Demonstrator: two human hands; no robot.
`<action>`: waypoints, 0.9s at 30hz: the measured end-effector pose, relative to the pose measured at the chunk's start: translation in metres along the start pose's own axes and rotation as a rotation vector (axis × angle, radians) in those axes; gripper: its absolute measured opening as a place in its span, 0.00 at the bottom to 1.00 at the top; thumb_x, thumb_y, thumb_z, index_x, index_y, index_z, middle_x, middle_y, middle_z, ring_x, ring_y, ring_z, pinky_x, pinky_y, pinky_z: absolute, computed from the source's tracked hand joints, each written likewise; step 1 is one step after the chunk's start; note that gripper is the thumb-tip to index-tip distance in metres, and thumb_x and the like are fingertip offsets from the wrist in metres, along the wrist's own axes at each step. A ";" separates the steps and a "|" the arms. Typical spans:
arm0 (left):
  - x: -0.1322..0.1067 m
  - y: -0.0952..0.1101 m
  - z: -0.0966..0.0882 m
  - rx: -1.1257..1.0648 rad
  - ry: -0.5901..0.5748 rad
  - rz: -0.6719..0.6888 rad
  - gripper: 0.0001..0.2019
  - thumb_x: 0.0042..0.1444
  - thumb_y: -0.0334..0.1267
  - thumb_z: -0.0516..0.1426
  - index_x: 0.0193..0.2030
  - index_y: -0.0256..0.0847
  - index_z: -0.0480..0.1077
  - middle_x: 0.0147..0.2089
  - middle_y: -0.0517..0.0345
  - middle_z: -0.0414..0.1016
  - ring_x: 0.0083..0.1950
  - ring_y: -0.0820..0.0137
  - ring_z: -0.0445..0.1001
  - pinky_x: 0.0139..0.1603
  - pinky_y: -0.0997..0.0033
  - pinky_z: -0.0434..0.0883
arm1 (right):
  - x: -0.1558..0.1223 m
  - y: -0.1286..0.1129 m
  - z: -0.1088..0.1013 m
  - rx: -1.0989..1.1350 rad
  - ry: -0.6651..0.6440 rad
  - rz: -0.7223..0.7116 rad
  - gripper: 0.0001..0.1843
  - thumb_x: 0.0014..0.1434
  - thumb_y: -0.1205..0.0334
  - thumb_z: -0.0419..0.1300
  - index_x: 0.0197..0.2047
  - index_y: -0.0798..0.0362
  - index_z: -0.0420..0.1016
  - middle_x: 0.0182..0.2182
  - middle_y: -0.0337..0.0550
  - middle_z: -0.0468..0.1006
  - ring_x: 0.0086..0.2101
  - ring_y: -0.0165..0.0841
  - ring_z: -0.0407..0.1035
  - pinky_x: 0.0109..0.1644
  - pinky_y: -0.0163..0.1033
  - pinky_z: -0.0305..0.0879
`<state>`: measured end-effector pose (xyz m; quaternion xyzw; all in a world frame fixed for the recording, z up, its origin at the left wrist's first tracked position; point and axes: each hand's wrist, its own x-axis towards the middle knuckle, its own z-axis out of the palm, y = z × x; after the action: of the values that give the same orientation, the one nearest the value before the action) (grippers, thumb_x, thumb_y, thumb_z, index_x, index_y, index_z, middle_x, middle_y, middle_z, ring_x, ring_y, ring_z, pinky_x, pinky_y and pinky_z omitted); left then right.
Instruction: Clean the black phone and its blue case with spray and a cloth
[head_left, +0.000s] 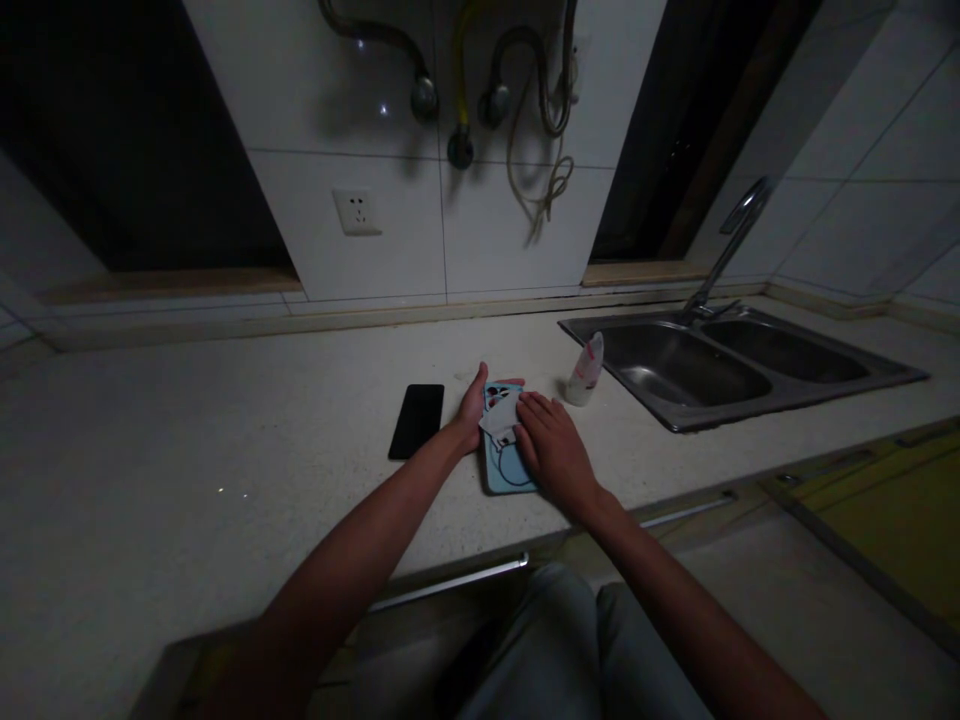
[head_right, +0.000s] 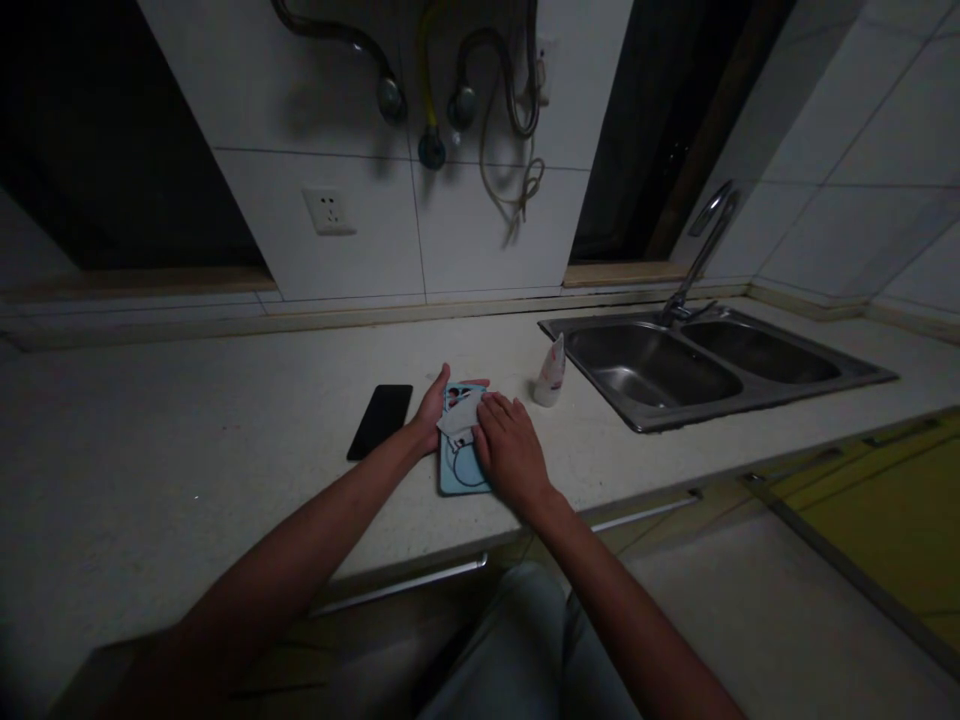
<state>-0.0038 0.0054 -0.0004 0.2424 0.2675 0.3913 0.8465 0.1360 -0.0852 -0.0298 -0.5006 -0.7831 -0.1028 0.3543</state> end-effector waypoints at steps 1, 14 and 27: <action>-0.001 0.000 0.000 0.001 -0.005 -0.003 0.31 0.68 0.58 0.45 0.53 0.32 0.76 0.39 0.41 0.82 0.35 0.61 0.82 0.38 0.65 0.77 | 0.001 0.002 0.001 -0.006 0.011 0.010 0.20 0.69 0.63 0.51 0.62 0.55 0.71 0.61 0.59 0.73 0.63 0.50 0.63 0.68 0.66 0.56; 0.003 -0.004 -0.003 -0.034 -0.102 -0.003 0.29 0.69 0.56 0.44 0.51 0.31 0.75 0.37 0.42 0.82 0.33 0.62 0.81 0.37 0.66 0.77 | 0.013 0.018 -0.002 0.065 -0.043 -0.117 0.21 0.69 0.65 0.51 0.62 0.56 0.71 0.64 0.58 0.69 0.67 0.48 0.58 0.68 0.64 0.58; 0.005 0.000 -0.004 -0.020 -0.045 -0.005 0.31 0.68 0.57 0.42 0.56 0.30 0.70 0.39 0.37 0.82 0.37 0.56 0.82 0.41 0.53 0.78 | -0.019 -0.033 -0.015 0.066 -0.129 -0.364 0.18 0.65 0.66 0.58 0.57 0.55 0.74 0.67 0.62 0.64 0.69 0.51 0.54 0.68 0.63 0.60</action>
<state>-0.0040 0.0099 -0.0050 0.2419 0.2452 0.3865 0.8555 0.1196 -0.1219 -0.0246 -0.3444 -0.8848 -0.1070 0.2951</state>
